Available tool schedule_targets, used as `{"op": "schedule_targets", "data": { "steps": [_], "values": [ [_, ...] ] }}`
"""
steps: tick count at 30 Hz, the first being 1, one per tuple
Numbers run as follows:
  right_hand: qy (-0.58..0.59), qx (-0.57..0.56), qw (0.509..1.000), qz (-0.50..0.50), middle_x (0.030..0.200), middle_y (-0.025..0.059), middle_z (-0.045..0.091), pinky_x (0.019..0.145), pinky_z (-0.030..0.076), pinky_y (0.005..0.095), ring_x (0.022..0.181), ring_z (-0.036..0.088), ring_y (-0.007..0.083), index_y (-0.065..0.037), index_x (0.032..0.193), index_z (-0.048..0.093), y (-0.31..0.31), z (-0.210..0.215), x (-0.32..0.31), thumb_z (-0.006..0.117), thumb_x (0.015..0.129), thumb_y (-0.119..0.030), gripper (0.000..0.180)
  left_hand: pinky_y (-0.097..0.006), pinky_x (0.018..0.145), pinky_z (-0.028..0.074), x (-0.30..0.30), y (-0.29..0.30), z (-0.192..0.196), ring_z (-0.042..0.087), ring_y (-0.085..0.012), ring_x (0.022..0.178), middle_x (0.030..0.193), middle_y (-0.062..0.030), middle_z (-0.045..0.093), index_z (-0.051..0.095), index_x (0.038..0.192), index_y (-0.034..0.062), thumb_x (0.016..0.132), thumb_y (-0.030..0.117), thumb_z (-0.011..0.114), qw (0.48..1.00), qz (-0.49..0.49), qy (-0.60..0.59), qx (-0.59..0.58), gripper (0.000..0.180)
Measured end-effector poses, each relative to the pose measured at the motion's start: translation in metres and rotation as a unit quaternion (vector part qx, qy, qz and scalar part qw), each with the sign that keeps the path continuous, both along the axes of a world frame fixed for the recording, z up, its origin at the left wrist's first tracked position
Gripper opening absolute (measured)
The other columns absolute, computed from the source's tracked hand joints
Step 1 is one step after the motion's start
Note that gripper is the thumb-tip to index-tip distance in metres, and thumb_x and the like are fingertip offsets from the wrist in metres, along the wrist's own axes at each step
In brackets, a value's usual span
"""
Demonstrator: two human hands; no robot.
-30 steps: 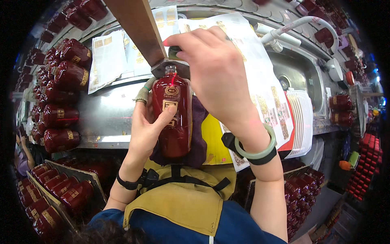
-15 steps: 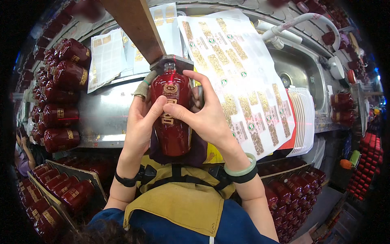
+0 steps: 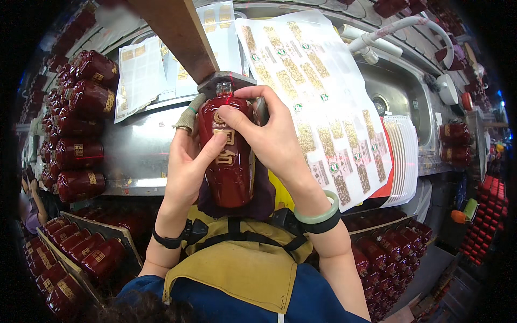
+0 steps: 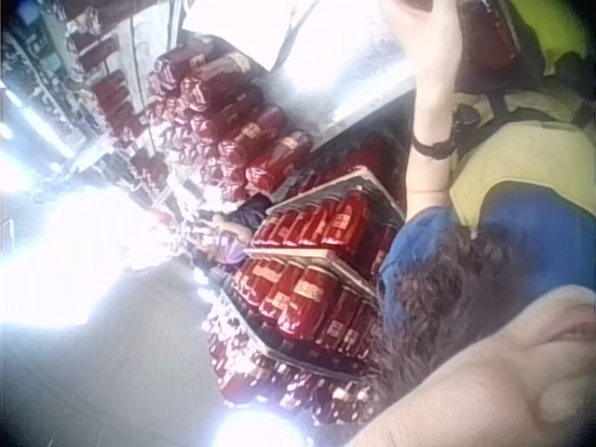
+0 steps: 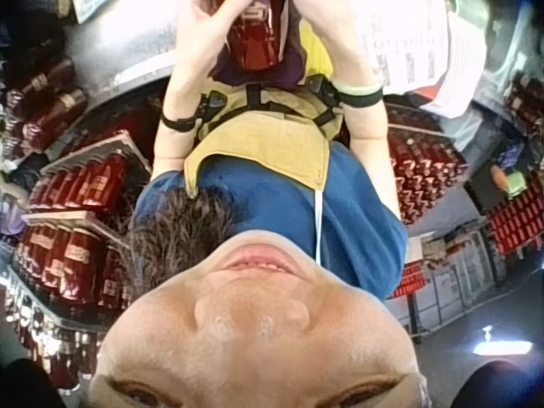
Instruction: Applying decorative labels, seals, and adhesive strips to glass liquor bottles on a production line.
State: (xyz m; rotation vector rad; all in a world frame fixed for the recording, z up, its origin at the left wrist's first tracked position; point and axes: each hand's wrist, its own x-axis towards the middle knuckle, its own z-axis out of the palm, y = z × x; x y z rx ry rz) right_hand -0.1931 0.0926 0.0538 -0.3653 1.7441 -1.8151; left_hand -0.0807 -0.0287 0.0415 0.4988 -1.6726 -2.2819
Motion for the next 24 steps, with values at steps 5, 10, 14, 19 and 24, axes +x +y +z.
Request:
{"op": "schedule_targets", "data": {
  "steps": [5, 10, 14, 19, 24],
  "values": [
    [0.025, 0.006, 1.0, 0.014, 0.096, 0.0074, 0.07, 0.073, 0.053, 0.0237, 0.083, 0.065, 0.0089, 0.002, 0.117, 0.061, -0.0003, -0.004, -0.0036, 0.081, 0.087, -0.02, 0.042, -0.036, 0.109, 0.046, 0.0027, 0.0013, -0.0005, 0.056, -0.0207, 0.128, 0.142, -0.0159, 0.052, 0.028, 0.154, -0.0051, 0.096, 0.005, 0.069, 1.0, 0.0, 0.002, 0.006, 0.071],
    [0.049, 0.031, 0.998, 0.02, 0.091, 0.0064, 0.07, 0.071, 0.053, 0.0241, 0.08, 0.065, 0.0087, 0.002, 0.115, 0.062, -0.0032, 0.001, -0.0052, 0.082, 0.086, -0.022, 0.043, -0.037, 0.109, 0.047, 0.0031, 0.0022, 0.0001, 0.056, -0.021, 0.128, 0.142, -0.0159, 0.052, 0.029, 0.153, -0.0048, 0.096, 0.005, 0.069, 1.0, 0.004, 0.01, 0.004, 0.07],
    [0.069, 0.058, 0.996, 0.023, 0.088, 0.0054, 0.07, 0.068, 0.052, 0.024, 0.077, 0.064, 0.0082, 0.001, 0.113, 0.063, -0.0062, 0.0002, -0.0069, 0.083, 0.085, -0.023, 0.042, -0.036, 0.109, 0.046, 0.0043, 0.0001, -0.0002, 0.055, -0.0207, 0.129, 0.142, -0.0158, 0.052, 0.029, 0.152, -0.0048, 0.097, 0.005, 0.068, 1.0, -0.011, -0.005, 0.008, 0.069],
    [0.082, 0.052, 0.995, 0.012, 0.086, 0.0045, 0.069, 0.067, 0.051, 0.0237, 0.076, 0.063, 0.0074, 0.001, 0.111, 0.064, -0.0087, -0.0014, -0.0068, 0.083, 0.084, -0.025, 0.041, -0.036, 0.109, 0.046, 0.004, 0.0009, 0.0014, 0.055, -0.0206, 0.129, 0.142, -0.0155, 0.053, 0.031, 0.151, -0.0053, 0.096, 0.005, 0.069, 1.0, 0.001, -0.005, 0.021, 0.067],
    [0.087, 0.056, 0.995, 0.014, 0.087, 0.0054, 0.07, 0.069, 0.052, 0.0244, 0.076, 0.063, 0.0079, 0.0, 0.11, 0.065, -0.006, -0.002, -0.0068, 0.083, 0.085, -0.024, 0.04, -0.036, 0.109, 0.046, 0.0052, -0.0006, -0.0024, 0.055, -0.0208, 0.129, 0.142, -0.0157, 0.053, 0.033, 0.15, -0.0058, 0.096, 0.006, 0.07, 1.0, -0.004, -0.002, -0.001, 0.066]
  ]
}}
